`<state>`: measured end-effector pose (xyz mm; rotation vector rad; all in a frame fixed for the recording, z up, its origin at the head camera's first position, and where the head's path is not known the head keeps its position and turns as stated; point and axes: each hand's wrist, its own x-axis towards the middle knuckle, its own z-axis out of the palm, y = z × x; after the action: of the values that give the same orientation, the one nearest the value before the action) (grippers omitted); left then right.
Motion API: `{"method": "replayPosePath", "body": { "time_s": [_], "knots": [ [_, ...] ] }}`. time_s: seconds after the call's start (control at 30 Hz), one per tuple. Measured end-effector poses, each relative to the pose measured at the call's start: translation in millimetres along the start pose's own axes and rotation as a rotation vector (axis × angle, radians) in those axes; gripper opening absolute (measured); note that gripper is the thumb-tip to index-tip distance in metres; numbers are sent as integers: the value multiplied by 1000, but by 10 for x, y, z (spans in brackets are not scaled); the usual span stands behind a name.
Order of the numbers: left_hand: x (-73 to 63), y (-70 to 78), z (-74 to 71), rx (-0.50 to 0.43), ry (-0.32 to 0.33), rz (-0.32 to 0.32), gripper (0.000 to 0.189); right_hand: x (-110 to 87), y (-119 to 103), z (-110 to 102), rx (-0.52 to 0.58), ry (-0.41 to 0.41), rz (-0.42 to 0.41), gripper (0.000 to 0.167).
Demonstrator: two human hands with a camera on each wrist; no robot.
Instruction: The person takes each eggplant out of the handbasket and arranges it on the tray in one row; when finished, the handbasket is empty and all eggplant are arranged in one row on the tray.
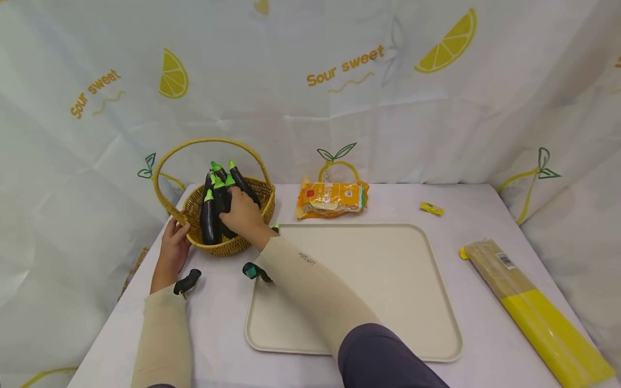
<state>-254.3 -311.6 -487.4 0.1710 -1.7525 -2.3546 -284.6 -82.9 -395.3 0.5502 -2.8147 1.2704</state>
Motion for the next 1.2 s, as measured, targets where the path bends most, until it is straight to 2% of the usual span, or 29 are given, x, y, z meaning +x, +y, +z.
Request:
{"method": "replayPosePath", "body": {
  "time_s": [0.2, 0.27, 0.43, 0.6, 0.77, 0.97, 1.2],
  "knots": [
    [5, 23, 0, -17, -19, 27, 52, -136, 87, -493, 229, 7, -94, 67],
    [6, 27, -1, -19, -25, 27, 52, -218, 175, -630, 286, -2, -84, 67],
    [3, 21, -17, -16, -6, 20, 50, -461, 492, -822, 409, -32, 15, 65],
    [-9, -1, -39, -11, 17, 8, 49, -750, 839, -823, 493, -47, 109, 65],
    [-9, -14, -36, 2, 8, 8, 50, -984, 1079, -722, 467, -87, 175, 65],
    [0, -15, -20, -2, -8, 23, 48, -1122, 1199, -618, 409, -140, 221, 64],
    [-6, -19, -2, -5, -15, 28, 49, -1164, 1238, -560, 392, -187, 281, 62]
  ]
}}
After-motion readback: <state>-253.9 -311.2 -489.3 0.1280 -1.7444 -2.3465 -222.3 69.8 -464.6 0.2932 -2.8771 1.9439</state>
